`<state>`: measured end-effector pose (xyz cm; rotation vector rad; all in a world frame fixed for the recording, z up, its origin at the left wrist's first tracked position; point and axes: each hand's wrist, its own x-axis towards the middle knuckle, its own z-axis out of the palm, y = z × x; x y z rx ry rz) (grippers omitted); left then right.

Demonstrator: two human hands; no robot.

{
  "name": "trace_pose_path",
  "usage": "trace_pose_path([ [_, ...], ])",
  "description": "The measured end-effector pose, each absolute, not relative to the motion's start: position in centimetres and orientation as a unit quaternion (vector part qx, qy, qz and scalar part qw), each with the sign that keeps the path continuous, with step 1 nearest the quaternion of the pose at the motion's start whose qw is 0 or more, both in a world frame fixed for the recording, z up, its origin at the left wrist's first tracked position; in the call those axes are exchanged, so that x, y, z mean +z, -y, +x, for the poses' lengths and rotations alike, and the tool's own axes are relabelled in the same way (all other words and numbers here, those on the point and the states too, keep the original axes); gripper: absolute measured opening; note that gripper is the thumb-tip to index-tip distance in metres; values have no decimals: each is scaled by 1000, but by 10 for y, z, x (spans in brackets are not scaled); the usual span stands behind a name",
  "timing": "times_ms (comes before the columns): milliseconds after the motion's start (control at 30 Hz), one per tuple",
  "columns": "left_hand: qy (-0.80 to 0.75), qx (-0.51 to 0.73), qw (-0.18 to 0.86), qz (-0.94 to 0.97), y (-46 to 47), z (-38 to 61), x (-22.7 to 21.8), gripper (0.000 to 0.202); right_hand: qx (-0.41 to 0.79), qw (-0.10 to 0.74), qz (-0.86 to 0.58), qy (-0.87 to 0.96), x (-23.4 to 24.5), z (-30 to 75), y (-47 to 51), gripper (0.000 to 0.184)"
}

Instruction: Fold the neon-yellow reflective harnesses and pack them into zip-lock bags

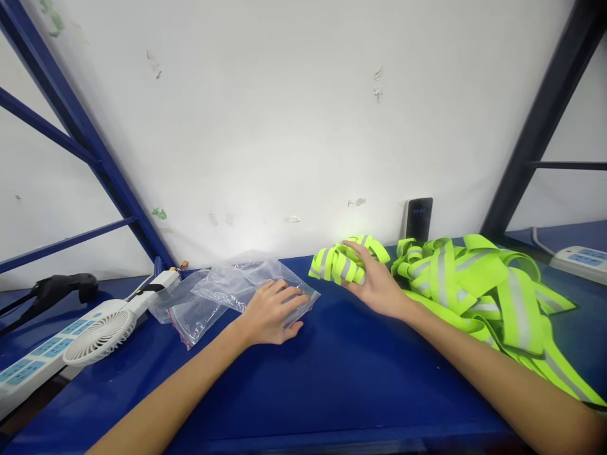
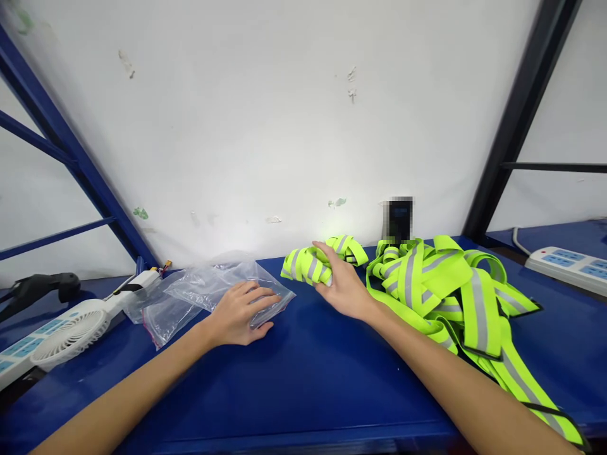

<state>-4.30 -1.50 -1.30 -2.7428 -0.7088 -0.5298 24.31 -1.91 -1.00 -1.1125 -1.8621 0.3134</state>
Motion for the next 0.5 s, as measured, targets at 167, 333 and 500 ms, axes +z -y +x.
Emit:
trace_pose_path([
  [167, 213, -145, 118, -959, 23, -39, -1, 44, 62, 424, -449, 784, -10, 246, 20, 85],
  [333, 266, -188, 116, -938, 31, -33, 5, 52, 12, 419, -389, 820, -5, 246, 33, 80],
  [500, 381, -175, 138, -897, 24, -20, -6, 38, 25, 385, -320, 866, -12, 246, 42, 74],
])
